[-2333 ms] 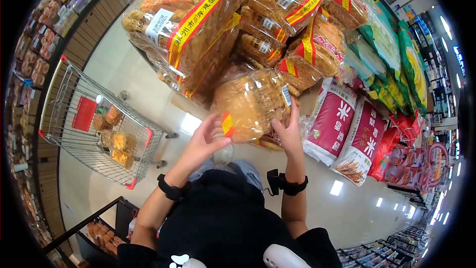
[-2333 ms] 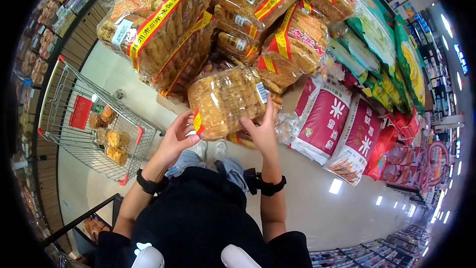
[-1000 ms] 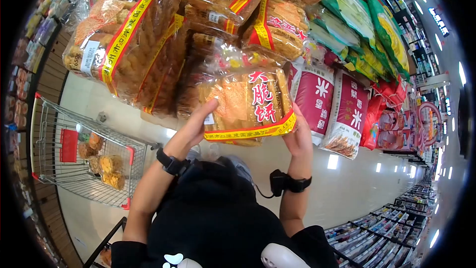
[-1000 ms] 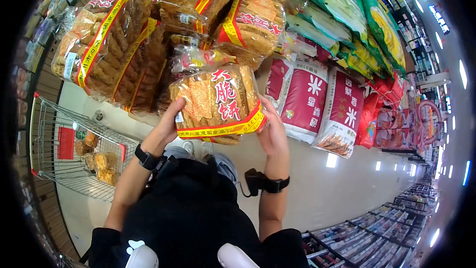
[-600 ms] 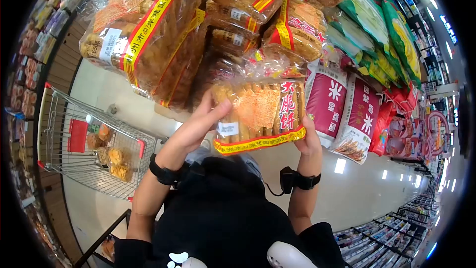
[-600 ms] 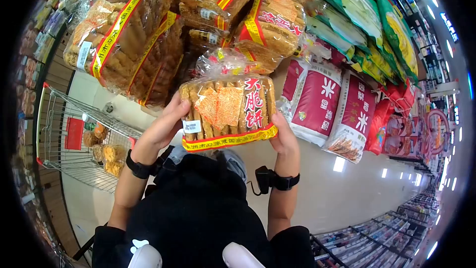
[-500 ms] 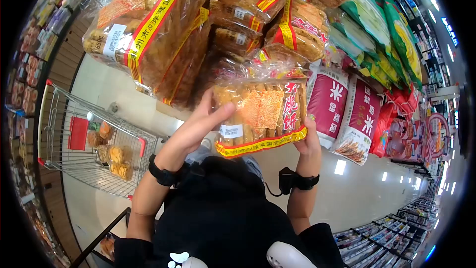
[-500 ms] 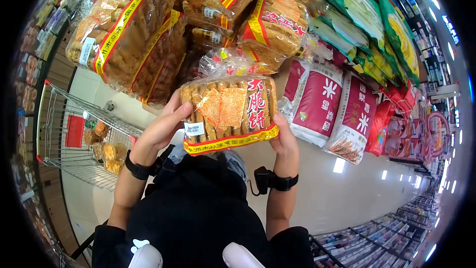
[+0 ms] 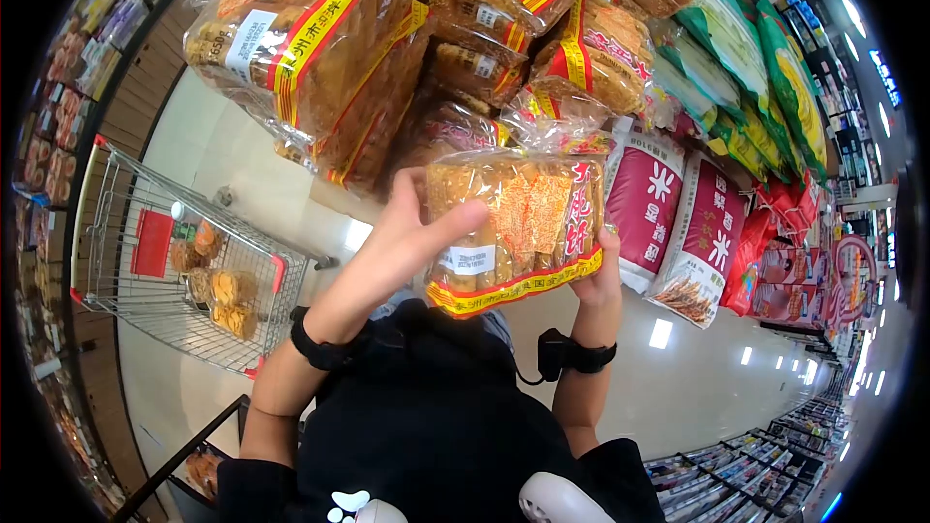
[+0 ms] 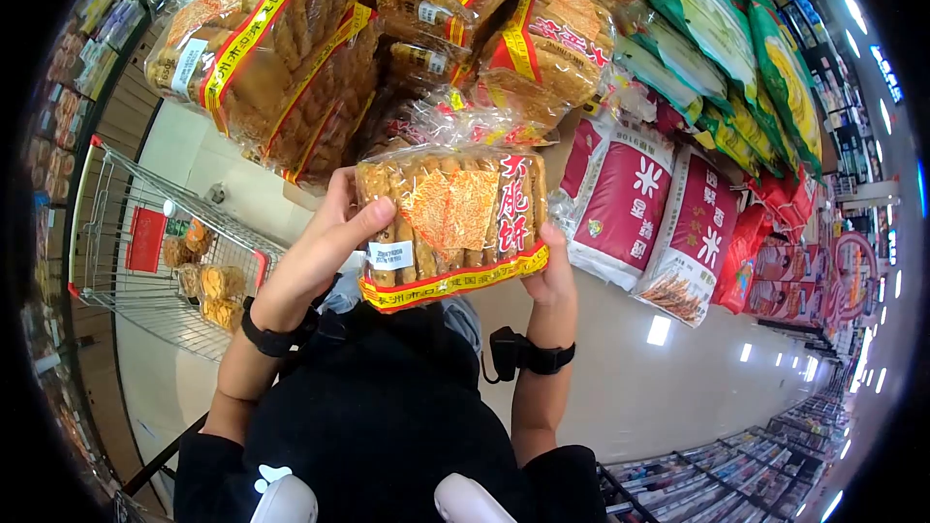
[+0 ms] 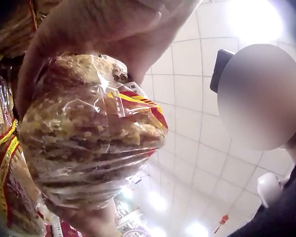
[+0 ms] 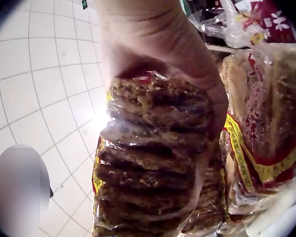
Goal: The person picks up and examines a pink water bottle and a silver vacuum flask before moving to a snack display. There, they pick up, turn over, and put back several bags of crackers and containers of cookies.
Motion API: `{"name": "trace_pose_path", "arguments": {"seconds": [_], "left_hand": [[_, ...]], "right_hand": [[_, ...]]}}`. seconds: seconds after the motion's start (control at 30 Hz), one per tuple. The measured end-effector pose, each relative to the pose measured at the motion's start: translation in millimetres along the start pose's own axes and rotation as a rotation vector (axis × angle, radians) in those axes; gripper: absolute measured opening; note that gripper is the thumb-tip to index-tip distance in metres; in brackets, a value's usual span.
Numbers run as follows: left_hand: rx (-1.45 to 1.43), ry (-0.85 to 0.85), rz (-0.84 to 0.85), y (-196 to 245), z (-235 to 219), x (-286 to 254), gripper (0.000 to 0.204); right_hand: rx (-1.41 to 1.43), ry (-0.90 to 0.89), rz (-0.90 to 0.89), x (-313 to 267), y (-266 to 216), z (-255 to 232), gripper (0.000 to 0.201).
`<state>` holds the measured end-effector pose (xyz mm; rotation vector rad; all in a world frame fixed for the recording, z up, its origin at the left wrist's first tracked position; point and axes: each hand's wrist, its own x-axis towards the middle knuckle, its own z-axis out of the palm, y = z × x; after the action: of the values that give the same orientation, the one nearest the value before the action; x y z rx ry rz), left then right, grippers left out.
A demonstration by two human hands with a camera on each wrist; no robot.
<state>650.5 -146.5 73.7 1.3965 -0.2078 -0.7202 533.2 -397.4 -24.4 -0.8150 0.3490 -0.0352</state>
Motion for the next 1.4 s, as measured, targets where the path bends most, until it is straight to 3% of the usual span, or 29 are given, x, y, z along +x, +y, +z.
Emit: {"name": "trace_pose_path", "arguments": {"seconds": [0.13, 0.17, 0.27, 0.3, 0.43, 0.53, 1.4], "left_hand": [[0.094, -0.001, 0.062, -13, -3, 1, 0.075], [0.126, -0.014, 0.091, -11, -2, 0, 0.082], [0.220, -0.087, 0.065, -14, 0, -6, 0.092], [0.216, -0.106, 0.024, -15, 3, -7, 0.092], [0.166, -0.072, -0.029, -41, 6, 1, 0.091], [0.138, -0.065, -0.055, -39, 7, 2, 0.089], [0.384, 0.008, -0.027, -23, 10, -9, 0.088]], "right_hand": [[-0.020, 0.082, -0.017, -11, 16, -28, 0.060], [-0.037, 0.283, 0.063, -19, 4, 9, 0.069], [-0.101, -0.017, 0.008, -33, 10, -25, 0.082], [-0.088, 0.078, 0.044, -38, 11, -30, 0.087], [-0.045, 0.075, 0.122, -47, 8, -31, 0.077], [-0.077, 0.107, 0.006, -51, 11, -21, 0.057], [-0.018, 0.055, 0.060, -45, 15, -32, 0.059]]}}
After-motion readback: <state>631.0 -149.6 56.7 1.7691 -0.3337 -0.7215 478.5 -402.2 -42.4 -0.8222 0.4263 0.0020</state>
